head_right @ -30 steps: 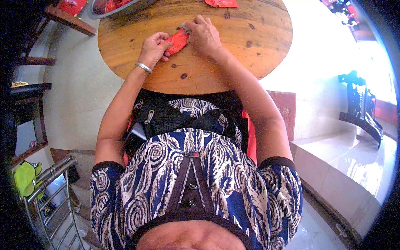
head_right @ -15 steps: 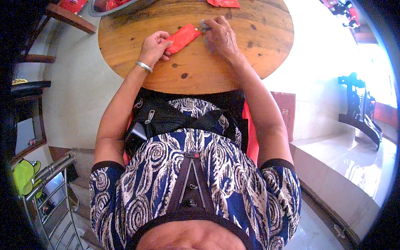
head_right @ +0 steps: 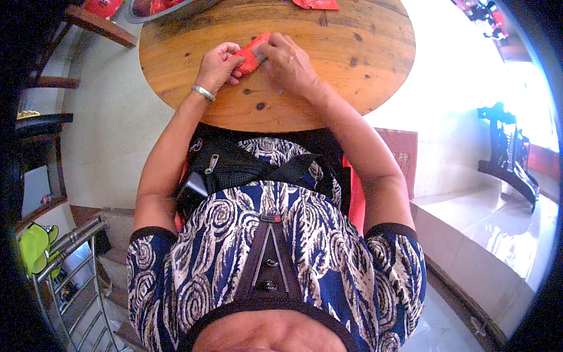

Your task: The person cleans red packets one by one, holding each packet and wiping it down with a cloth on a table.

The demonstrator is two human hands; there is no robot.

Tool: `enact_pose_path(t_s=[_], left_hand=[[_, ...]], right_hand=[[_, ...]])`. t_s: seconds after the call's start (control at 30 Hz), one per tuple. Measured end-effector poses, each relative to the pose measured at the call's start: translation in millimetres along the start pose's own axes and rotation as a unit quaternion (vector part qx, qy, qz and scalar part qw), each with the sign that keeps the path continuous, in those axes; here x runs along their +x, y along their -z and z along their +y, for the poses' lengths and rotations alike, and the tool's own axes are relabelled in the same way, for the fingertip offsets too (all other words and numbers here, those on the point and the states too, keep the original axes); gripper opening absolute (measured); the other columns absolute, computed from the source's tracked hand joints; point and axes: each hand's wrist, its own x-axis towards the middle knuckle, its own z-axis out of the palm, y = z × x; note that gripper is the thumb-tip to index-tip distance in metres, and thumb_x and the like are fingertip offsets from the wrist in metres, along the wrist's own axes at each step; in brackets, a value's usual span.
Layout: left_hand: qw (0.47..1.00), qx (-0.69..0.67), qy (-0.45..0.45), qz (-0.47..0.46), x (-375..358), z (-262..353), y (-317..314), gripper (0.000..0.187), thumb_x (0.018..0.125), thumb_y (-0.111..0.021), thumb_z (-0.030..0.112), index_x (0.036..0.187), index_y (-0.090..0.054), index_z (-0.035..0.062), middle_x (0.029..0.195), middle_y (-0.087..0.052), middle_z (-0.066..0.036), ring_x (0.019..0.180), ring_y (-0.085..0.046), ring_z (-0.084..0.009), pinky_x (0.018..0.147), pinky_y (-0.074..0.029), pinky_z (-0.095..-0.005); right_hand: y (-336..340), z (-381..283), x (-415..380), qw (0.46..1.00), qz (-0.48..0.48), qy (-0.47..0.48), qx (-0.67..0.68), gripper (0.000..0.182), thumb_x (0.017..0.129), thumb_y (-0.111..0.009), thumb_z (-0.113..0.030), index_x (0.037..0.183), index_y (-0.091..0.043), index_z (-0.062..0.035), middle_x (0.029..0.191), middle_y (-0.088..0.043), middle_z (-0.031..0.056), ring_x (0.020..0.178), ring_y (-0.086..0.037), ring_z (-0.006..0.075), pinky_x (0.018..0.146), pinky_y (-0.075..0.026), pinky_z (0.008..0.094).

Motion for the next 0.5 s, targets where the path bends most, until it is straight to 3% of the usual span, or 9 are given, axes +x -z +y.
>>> enact_pose_path(t_s=[0.23, 0.3, 0.5], left_hand=[[1.000, -0.004, -0.003, -0.004, 1, 0, 0, 0.021, 0.085, -0.063, 0.007, 0.105, -0.057, 0.0039, 0.075, -0.063, -0.003, 0.054, -0.058, -0.0085, 0.042, -0.050, -0.0219], [1.000, 0.004, -0.001, -0.001, 1, 0, 0, 0.023, 0.085, -0.064, 0.006, 0.106, -0.057, 0.0035, 0.076, -0.063, -0.003, 0.054, -0.058, -0.0085, 0.042, -0.050, -0.0221], [1.000, 0.004, 0.002, 0.006, 0, 1, 0, 0.025, 0.084, -0.064, 0.006, 0.107, -0.057, 0.0032, 0.075, -0.063, -0.004, 0.054, -0.058, -0.0089, 0.042, -0.050, -0.0223]], right_hand=[[5, 18, 2, 0.999, 0.022, -0.039, 0.001, 0.019, 0.076, -0.060, -0.008, 0.094, -0.066, -0.0082, 0.092, -0.058, 0.0131, 0.092, -0.058, 0.0326, 0.079, -0.050, 0.0414], [9, 19, 2, 0.998, -0.007, -0.057, -0.003, 0.027, 0.077, -0.055, -0.004, 0.102, -0.063, -0.0060, 0.099, -0.057, 0.0147, 0.094, -0.057, 0.0334, 0.081, -0.049, 0.0401], [10, 22, 4, 0.993, 0.006, -0.104, -0.051, 0.027, 0.079, -0.055, -0.006, 0.105, -0.063, -0.0064, 0.100, -0.057, 0.0146, 0.095, -0.057, 0.0342, 0.082, -0.048, 0.0412]])
